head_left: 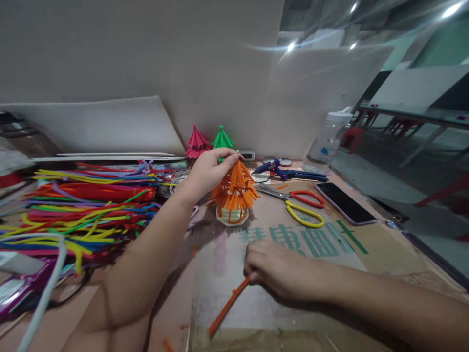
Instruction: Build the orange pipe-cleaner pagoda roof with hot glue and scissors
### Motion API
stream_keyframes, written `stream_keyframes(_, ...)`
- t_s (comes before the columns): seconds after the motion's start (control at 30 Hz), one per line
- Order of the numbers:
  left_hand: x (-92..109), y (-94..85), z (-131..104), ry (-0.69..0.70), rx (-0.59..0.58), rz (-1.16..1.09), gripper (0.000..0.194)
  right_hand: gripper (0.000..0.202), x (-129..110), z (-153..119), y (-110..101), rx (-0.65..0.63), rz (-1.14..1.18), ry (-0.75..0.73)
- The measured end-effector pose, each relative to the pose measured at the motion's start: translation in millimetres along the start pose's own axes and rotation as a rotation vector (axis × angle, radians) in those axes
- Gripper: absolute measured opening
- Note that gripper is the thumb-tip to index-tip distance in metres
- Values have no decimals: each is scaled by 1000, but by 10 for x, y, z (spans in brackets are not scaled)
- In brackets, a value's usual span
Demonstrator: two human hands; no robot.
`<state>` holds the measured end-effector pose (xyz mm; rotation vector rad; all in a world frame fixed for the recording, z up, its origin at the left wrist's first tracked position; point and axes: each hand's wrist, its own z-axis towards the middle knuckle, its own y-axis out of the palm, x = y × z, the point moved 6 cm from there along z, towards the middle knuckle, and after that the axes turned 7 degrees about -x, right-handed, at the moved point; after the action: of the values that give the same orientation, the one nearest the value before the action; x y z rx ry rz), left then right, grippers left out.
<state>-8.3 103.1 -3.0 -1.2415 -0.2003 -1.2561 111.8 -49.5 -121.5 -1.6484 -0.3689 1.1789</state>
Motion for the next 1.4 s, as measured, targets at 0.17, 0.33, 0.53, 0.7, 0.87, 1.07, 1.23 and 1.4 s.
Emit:
stream_keyframes(0.17, -7, -13, 3, 18, 3, 32, 34, 15, 672, -302, -435, 236, -38, 420)
stream_keyframes(0.33, -41, -9, 22, 42, -6, 12, 33, 16, 366, -262, -402, 252, 332, 222)
stream_keyframes(0.53, -9, -3, 7, 56, -18, 18, 33, 24, -289, 89, 57, -234, 889, -127)
stream_keyframes(0.7, 35, 0, -6, 52, -22, 39, 35, 21, -13, 466, -79, 18, 548, -18)
stream_keyframes(0.87, 21, -3, 5, 22, -24, 30, 37, 43, -126, 869, 14, -62, 245, -165)
stream_keyframes(1.07, 43, -32, 6, 27, -20, 75, 38, 23, 89, 673, -135, 10, 524, -42)
stream_keyframes(1.23, 58, -60, -16, 27, -5, 82, 37, 16, 633, 0, -523, 318, 98, 309)
stream_keyframes(1.4, 60, -20, -28, 2, 21, 61, 37, 23, 1029, -267, -687, 383, -207, 447)
